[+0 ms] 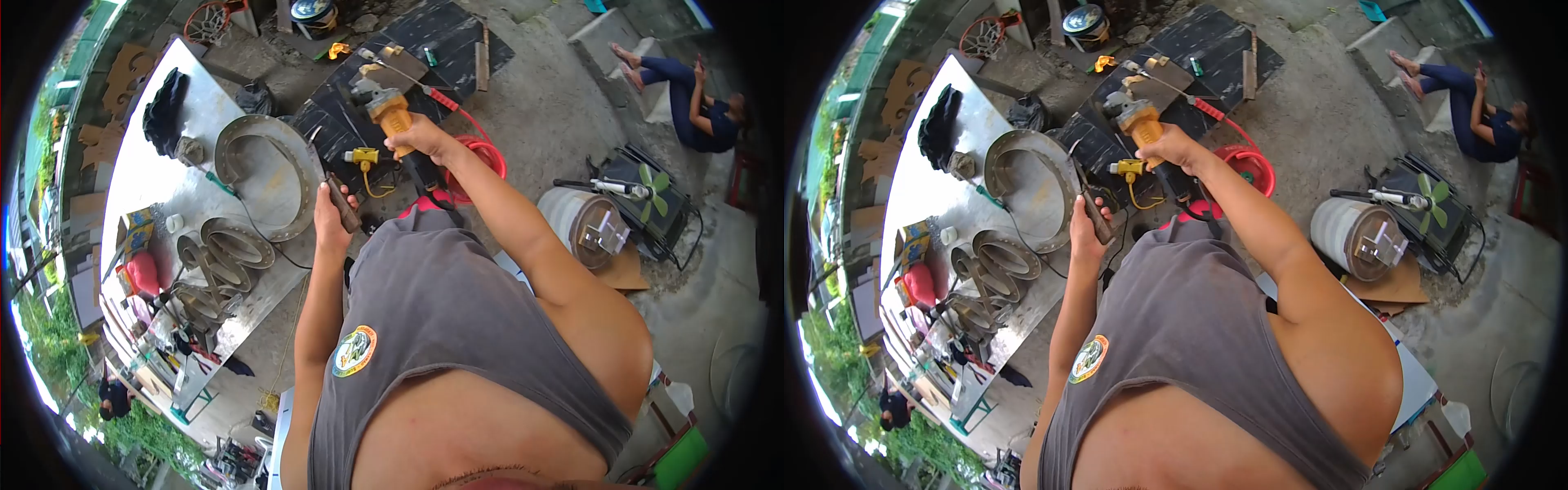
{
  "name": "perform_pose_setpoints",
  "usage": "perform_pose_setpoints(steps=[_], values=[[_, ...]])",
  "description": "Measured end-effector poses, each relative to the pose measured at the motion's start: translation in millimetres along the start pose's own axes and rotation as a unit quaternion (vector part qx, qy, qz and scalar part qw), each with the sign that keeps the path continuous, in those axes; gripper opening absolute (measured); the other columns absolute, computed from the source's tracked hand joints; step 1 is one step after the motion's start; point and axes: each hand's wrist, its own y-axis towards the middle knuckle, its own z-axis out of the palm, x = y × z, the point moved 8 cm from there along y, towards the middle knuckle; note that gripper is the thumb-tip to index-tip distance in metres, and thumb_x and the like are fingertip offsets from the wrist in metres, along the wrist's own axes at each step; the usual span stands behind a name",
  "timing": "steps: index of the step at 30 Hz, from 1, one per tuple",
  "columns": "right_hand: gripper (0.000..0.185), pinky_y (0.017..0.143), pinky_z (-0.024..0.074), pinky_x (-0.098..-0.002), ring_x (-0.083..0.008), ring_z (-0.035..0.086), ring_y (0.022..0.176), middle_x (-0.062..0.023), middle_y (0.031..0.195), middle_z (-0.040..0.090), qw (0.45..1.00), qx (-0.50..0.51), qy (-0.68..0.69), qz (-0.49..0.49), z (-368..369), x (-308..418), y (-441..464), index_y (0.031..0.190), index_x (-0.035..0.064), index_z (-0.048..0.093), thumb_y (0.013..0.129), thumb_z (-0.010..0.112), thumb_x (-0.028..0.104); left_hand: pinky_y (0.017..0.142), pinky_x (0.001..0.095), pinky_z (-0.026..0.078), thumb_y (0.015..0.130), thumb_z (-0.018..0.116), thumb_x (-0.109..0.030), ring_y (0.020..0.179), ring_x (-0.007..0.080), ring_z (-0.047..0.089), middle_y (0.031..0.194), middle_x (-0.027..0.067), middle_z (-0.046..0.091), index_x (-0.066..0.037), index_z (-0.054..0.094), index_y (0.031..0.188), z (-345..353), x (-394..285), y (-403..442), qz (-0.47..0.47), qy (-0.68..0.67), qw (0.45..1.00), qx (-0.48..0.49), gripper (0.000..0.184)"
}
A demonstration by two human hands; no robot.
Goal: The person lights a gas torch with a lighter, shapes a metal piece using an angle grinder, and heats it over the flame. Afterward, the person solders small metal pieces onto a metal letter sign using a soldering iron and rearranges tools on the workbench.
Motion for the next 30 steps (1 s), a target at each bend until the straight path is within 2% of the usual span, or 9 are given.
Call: perform_pose_setpoints(steps=[4,9,13,14,16,24,27,29,30], values=[[0.039,0.061,0.0601,-0.0316,-0.0176,0.070,0.065,-0.0077,0.086,0.068,1.000,-0.019,0.025,-0.001,-15.0,-1.0,5.9,0.111,0.0027,0.062,0.079,0.082,0.009,0.092,0.0483,0.060,0.110,0.046,-0.037,0.096,0.0326,0.071,0.087,0.0089,0.062,-0.010,0.052,0.117,18.1,11.5,2.7,0.009,-0.034,0.999,0.042,0.028],[0.035,0.067,0.0611,-0.0336,-0.0192,0.071,0.069,-0.0089,0.086,0.070,0.995,-0.042,0.093,-0.019,-19.7,-5.7,31.2,0.108,0.0028,0.063,0.081,0.081,0.017,0.091,0.0472,0.059,0.112,0.044,-0.035,0.104,0.0344,0.071,0.098,0.0084,0.063,-0.012,0.048,0.117,66.7,26.4,-1.9,-0.011,0.010,0.997,0.081,0.024],[0.041,0.070,0.0622,-0.0345,-0.0200,0.073,0.073,-0.0109,0.091,0.071,0.992,-0.042,0.115,-0.035,-19.0,-2.0,52.0,0.111,0.0011,0.064,0.081,0.083,0.022,0.087,0.0456,0.059,0.112,0.043,-0.039,0.097,0.0270,0.071,0.100,0.0074,0.064,-0.014,0.049,0.118,76.2,38.1,4.6,-0.022,0.020,0.998,0.064,0.026],[0.041,0.070,0.0622,-0.0345,-0.0200,0.073,0.073,-0.0109,0.091,0.071,0.992,-0.041,0.115,-0.031,-18.5,-0.7,55.8,0.111,0.0011,0.064,0.081,0.083,0.022,0.091,0.0497,0.059,0.110,0.046,-0.043,0.098,0.0288,0.070,0.108,0.0077,0.066,-0.011,0.053,0.118,73.4,38.1,4.9,-0.016,0.029,0.998,0.047,0.033],[0.039,0.067,0.0618,-0.0348,-0.0213,0.073,0.070,-0.0112,0.088,0.071,0.989,-0.042,0.138,-0.036,-16.1,0.5,59.2,0.108,0.0013,0.062,0.080,0.083,0.017,0.091,0.0492,0.059,0.110,0.046,-0.043,0.098,0.0282,0.070,0.108,0.0075,0.066,-0.011,0.054,0.118,70.7,40.0,5.0,-0.023,0.032,0.999,0.028,0.034],[0.038,0.067,0.0616,-0.0349,-0.0211,0.072,0.071,-0.0114,0.088,0.071,0.989,-0.027,0.144,-0.018,-3.2,-9.7,77.8,0.107,0.0013,0.063,0.080,0.083,0.018,0.085,0.0456,0.058,0.111,0.042,-0.043,0.095,0.0263,0.070,0.107,0.0061,0.066,-0.012,0.053,0.115,59.7,50.9,19.6,-0.015,0.016,1.000,0.005,0.034],[0.037,0.067,0.0614,-0.0349,-0.0210,0.072,0.071,-0.0111,0.088,0.071,0.990,-0.023,0.141,-0.010,-0.7,-15.7,82.0,0.107,0.0014,0.063,0.081,0.083,0.019,0.085,0.0455,0.058,0.111,0.042,-0.042,0.094,0.0264,0.069,0.104,0.0050,0.064,-0.013,0.051,0.114,66.6,50.6,18.4,-0.024,-0.008,0.999,0.035,0.031],[0.038,0.067,0.0613,-0.0348,-0.0209,0.073,0.071,-0.0112,0.089,0.071,0.990,-0.024,0.141,0.001,-0.6,-23.1,84.3,0.107,0.0014,0.063,0.081,0.083,0.019,0.074,0.0348,0.056,0.111,0.043,-0.039,0.083,0.0166,0.062,0.098,0.0045,0.062,-0.015,0.050,0.118,73.6,43.5,8.9,-0.016,-0.014,1.000,0.008,0.026],[0.038,0.067,0.0612,-0.0347,-0.0209,0.073,0.071,-0.0112,0.089,0.071,0.990,-0.024,0.142,0.009,-0.9,-26.8,86.9,0.108,0.0014,0.063,0.081,0.083,0.019,0.074,0.0348,0.056,0.111,0.043,-0.039,0.083,0.0166,0.062,0.098,0.0045,0.062,-0.015,0.050,0.118,69.9,46.7,12.6,-0.016,-0.016,1.000,0.006,0.026]])
